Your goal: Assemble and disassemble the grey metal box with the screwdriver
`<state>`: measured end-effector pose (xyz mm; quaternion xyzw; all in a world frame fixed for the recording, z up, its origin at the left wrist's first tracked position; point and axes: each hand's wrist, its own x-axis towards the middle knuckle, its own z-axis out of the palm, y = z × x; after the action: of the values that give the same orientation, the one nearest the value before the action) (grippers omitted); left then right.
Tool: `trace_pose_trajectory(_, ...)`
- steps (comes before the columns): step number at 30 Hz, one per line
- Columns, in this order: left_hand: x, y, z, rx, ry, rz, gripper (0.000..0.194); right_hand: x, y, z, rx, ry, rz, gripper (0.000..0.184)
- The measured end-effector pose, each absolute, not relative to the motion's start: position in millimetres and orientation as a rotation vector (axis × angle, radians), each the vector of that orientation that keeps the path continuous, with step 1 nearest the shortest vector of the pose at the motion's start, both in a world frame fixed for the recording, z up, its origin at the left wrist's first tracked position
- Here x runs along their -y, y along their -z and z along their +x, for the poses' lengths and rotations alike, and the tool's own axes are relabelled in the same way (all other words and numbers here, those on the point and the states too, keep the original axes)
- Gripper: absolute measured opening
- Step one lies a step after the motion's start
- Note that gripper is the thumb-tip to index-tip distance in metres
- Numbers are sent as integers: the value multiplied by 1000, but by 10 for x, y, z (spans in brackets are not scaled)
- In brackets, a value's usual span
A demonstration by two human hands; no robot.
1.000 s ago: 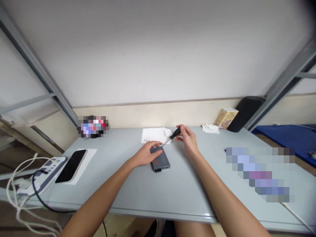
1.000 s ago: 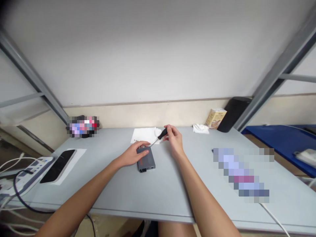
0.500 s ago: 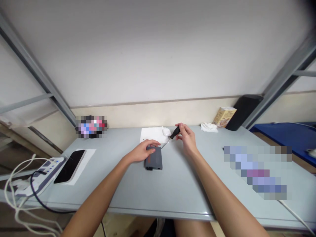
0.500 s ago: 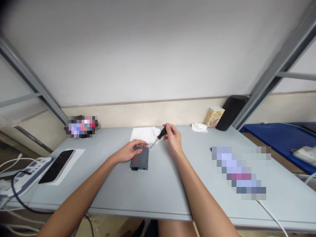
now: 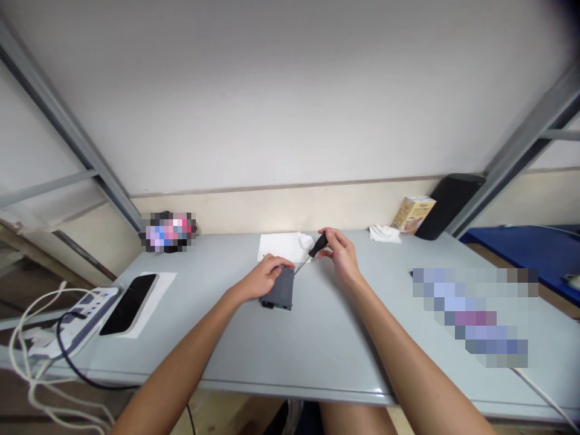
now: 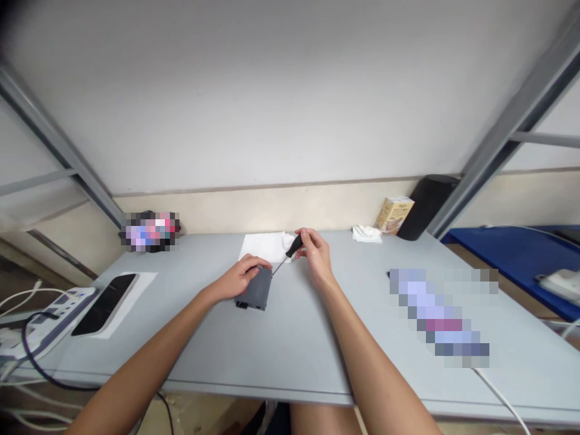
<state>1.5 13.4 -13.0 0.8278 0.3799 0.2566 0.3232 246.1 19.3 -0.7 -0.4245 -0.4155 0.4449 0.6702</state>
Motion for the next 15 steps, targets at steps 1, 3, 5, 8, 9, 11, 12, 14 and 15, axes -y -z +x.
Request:
trace_pose_trajectory(1, -129, 127, 22, -999, -676, 2177, 38, -196, 13, 2456, 940, -1011, -952, 49)
trace_pose_trajectory(3, -118, 115, 32, -1016, -669, 2178, 38, -203, 22, 2452, 940, -1021, -942, 48)
trace_pose_trajectory(5, -106, 100, 39, -1033, -656, 2180, 38, -207, 25, 2452, 939, -1028, -934, 47)
trace_pose_trajectory(8, -90, 77, 56, -1034, -661, 2197, 37, -205, 16, 2454, 941, -1047, -931, 47)
trace_pose_trajectory(9, -85, 69, 63, -1025, -672, 2210, 36, -202, 11, 2454, 944, -1056, -933, 47)
trace_pose_trajectory(11, -77, 55, 76, -1005, -692, 2236, 33, -196, 1, 2454, 947, -1072, -932, 46)
trace_pose_trajectory(12, -73, 49, 80, -996, -700, 2246, 31, -192, -3, 2455, 948, -1079, -929, 46)
trace_pose_trajectory(14, -66, 39, 84, -983, -710, 2254, 26, -183, -9, 2454, 955, -1099, -920, 44)
trace_pose_trajectory(15, -64, 36, 84, -978, -715, 2255, 24, -178, -11, 2453, 962, -1113, -915, 43)
